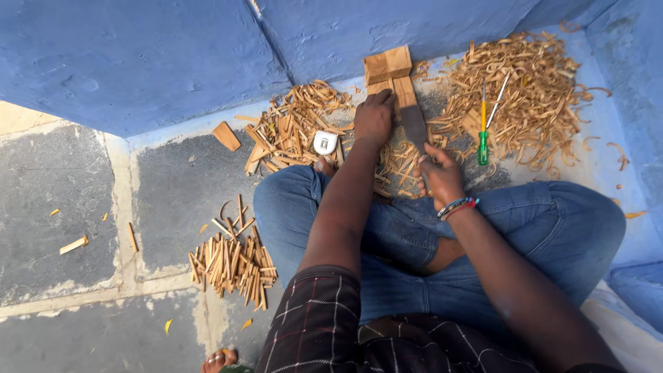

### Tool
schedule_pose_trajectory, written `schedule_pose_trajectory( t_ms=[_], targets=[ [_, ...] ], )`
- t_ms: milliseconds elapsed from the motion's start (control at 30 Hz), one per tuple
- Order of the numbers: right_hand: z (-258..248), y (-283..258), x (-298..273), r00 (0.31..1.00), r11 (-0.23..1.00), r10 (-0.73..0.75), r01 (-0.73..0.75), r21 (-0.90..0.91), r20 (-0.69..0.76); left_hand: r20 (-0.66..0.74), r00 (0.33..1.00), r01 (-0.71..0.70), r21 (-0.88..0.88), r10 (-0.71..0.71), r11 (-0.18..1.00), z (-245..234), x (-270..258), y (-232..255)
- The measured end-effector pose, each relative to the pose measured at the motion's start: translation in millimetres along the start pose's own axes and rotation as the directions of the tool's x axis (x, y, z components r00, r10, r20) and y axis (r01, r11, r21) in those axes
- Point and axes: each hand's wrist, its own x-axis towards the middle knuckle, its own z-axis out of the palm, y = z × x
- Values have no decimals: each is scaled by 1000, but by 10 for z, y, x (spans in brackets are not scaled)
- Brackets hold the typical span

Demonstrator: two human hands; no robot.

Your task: The person carves a wooden block with a large blade and a small metal tool while sitting on the floor. They shave away pieces of wood and occasionally move wood shavings aside.

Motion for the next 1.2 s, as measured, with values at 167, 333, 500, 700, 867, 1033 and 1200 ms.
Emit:
schedule_pose_trajectory(
  t_ms=[167, 333, 500, 700, 867, 1033, 1200],
  targets=[
    [-42, -28, -6, 999, 999, -17, 16, 34, 39, 141, 990, 26, -77, -15, 997, -117, 5, 40],
    [4, -41, 1, 994, 997, 68, -72, 35, 90, 76, 996, -38, -38, 41, 999, -123, -62, 32],
    [21, -80, 37, 984, 986, 150, -156, 53, 92, 109, 993, -50, 3, 50, 999, -91, -59, 39],
    [173, -77, 222, 991, 989, 121, -125, 81, 55, 114, 992, -48, 11, 47, 999, -106, -21, 64],
    [224, 8, 409, 990, 982, 120, -130, 136, 77, 73, 993, -92, 26, 90, 995, -80, 19, 43],
    [338, 75, 714, 996, 980, 70, -80, 180, 60, 40, 992, -124, 69, 121, 990, 9, 23, 9],
    [466, 151, 797, 997, 986, 69, -74, 151, 38, 78, 993, -96, 62, 91, 993, 31, -45, 54]
  ],
)
